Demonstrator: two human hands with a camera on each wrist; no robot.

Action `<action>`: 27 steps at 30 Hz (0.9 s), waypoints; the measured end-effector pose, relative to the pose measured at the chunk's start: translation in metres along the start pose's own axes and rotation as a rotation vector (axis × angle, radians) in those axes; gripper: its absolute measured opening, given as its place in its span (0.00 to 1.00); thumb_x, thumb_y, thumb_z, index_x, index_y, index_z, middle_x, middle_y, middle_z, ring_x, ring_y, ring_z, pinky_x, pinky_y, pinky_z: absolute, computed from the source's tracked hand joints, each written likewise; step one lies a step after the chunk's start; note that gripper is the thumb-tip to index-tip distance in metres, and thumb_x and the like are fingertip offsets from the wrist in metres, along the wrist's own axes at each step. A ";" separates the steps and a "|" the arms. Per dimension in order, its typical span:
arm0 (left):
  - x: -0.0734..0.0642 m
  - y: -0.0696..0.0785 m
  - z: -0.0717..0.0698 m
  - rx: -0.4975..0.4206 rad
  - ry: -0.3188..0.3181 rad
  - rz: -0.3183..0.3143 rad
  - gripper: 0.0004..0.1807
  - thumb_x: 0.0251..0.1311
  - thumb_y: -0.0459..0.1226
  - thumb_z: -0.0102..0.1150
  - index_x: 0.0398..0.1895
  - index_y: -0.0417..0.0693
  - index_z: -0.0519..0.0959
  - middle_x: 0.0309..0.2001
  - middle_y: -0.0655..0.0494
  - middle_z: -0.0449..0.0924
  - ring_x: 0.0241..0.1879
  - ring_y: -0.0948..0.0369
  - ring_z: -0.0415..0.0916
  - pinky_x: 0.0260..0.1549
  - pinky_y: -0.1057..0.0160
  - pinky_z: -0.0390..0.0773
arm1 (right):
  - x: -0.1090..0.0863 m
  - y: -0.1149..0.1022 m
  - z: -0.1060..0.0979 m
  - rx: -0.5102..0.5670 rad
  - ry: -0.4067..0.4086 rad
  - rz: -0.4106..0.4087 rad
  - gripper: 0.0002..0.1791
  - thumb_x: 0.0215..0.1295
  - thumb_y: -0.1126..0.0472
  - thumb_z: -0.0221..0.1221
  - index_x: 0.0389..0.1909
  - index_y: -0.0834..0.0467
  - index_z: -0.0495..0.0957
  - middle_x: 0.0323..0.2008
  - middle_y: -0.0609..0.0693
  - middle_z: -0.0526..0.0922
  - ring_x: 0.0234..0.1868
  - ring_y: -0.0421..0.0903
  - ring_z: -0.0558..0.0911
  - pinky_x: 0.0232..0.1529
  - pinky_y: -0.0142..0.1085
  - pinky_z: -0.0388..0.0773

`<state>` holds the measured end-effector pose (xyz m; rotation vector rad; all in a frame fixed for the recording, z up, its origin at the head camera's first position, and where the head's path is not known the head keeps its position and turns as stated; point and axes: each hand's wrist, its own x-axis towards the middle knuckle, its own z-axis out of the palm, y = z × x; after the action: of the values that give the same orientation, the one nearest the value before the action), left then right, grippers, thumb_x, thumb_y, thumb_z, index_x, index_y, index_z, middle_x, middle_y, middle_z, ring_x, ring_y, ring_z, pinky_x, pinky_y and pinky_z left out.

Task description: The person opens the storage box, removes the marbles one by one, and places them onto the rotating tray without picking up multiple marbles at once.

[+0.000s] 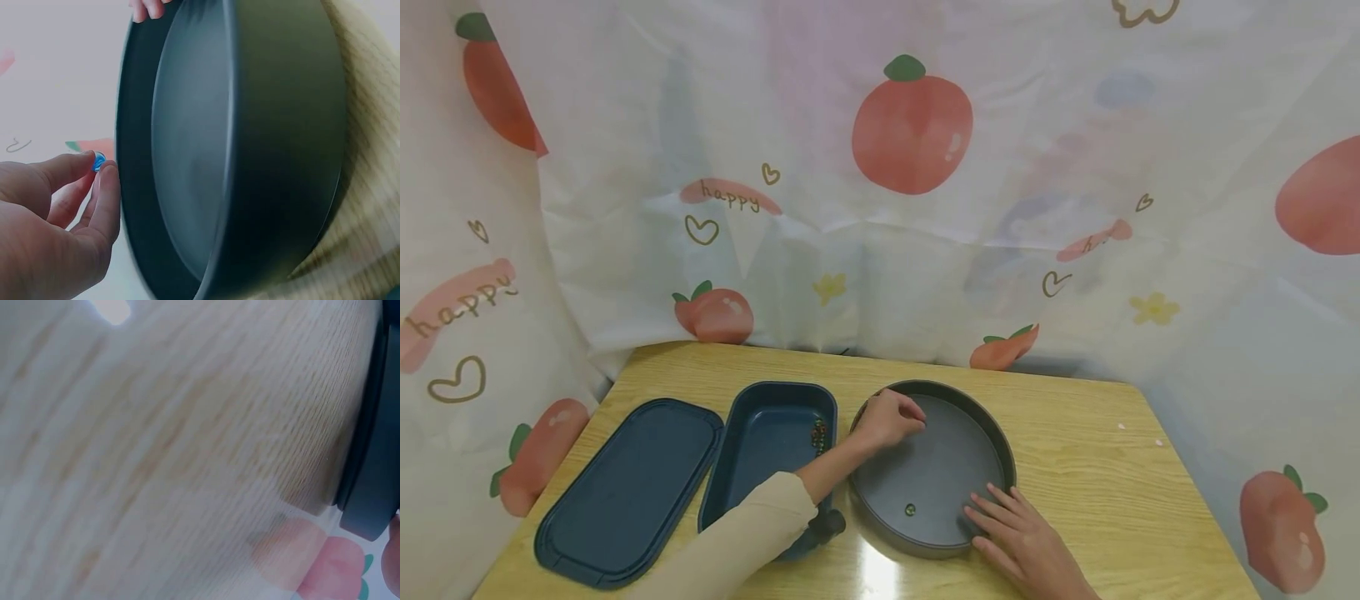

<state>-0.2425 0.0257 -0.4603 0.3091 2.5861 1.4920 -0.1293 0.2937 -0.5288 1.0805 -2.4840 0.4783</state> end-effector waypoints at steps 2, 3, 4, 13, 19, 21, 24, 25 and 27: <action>0.002 0.000 0.006 0.021 0.003 -0.010 0.01 0.57 0.32 0.71 0.31 0.47 0.89 0.28 0.63 0.82 0.29 0.66 0.76 0.28 0.65 0.76 | 0.000 0.000 0.000 0.003 -0.002 0.006 0.22 0.63 0.51 0.67 0.56 0.53 0.84 0.57 0.49 0.82 0.60 0.56 0.78 0.73 0.32 0.45; 0.003 -0.001 0.009 0.022 0.002 -0.011 0.01 0.56 0.32 0.71 0.30 0.47 0.89 0.27 0.63 0.82 0.28 0.66 0.76 0.28 0.65 0.76 | 0.000 0.000 0.000 0.005 0.001 0.006 0.22 0.63 0.51 0.67 0.56 0.53 0.84 0.57 0.49 0.82 0.60 0.56 0.78 0.73 0.32 0.45; 0.004 -0.001 0.012 0.029 0.003 -0.014 0.02 0.56 0.31 0.71 0.29 0.47 0.88 0.27 0.63 0.82 0.28 0.66 0.75 0.28 0.66 0.75 | 0.000 0.000 -0.001 0.007 0.002 0.004 0.22 0.63 0.51 0.67 0.57 0.53 0.84 0.57 0.49 0.82 0.60 0.56 0.78 0.73 0.32 0.45; 0.006 -0.005 0.031 0.110 0.021 -0.021 0.05 0.54 0.30 0.72 0.24 0.45 0.86 0.22 0.62 0.80 0.25 0.66 0.73 0.27 0.67 0.74 | 0.000 0.000 -0.001 0.012 0.022 -0.007 0.21 0.64 0.50 0.66 0.56 0.53 0.84 0.56 0.49 0.83 0.60 0.55 0.78 0.72 0.33 0.47; 0.005 -0.008 0.041 0.125 0.015 0.002 0.04 0.54 0.30 0.72 0.24 0.44 0.87 0.22 0.62 0.80 0.24 0.67 0.73 0.25 0.69 0.74 | -0.001 0.000 -0.001 0.012 0.013 0.003 0.22 0.64 0.51 0.66 0.57 0.53 0.84 0.57 0.49 0.82 0.60 0.55 0.78 0.72 0.33 0.46; 0.004 -0.009 0.043 0.133 0.007 0.006 0.04 0.54 0.29 0.72 0.24 0.44 0.87 0.22 0.62 0.80 0.23 0.67 0.72 0.23 0.70 0.73 | 0.000 0.000 -0.001 0.014 0.013 0.001 0.22 0.64 0.51 0.66 0.57 0.53 0.84 0.57 0.49 0.82 0.60 0.56 0.78 0.72 0.33 0.46; 0.003 -0.009 0.045 0.138 0.001 -0.001 0.04 0.54 0.29 0.71 0.25 0.43 0.86 0.21 0.62 0.80 0.21 0.68 0.72 0.21 0.71 0.72 | 0.000 -0.001 -0.001 0.015 0.014 -0.005 0.22 0.64 0.51 0.66 0.57 0.53 0.84 0.57 0.50 0.82 0.60 0.56 0.78 0.72 0.33 0.46; 0.003 -0.009 0.046 0.138 0.000 -0.005 0.04 0.54 0.28 0.71 0.25 0.43 0.86 0.22 0.61 0.80 0.21 0.68 0.72 0.21 0.71 0.71 | 0.001 -0.001 -0.001 0.014 0.013 -0.007 0.21 0.64 0.51 0.66 0.57 0.53 0.84 0.57 0.50 0.82 0.60 0.55 0.78 0.72 0.33 0.46; 0.002 -0.009 0.047 0.143 0.001 -0.009 0.04 0.54 0.29 0.72 0.25 0.43 0.87 0.22 0.61 0.80 0.20 0.68 0.72 0.20 0.71 0.71 | 0.001 -0.002 -0.002 0.010 0.010 -0.007 0.21 0.64 0.51 0.66 0.57 0.54 0.84 0.57 0.50 0.82 0.60 0.55 0.78 0.72 0.33 0.47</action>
<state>-0.2352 0.0608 -0.4919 0.3125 2.6969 1.3068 -0.1281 0.2927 -0.5264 1.0874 -2.4705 0.4933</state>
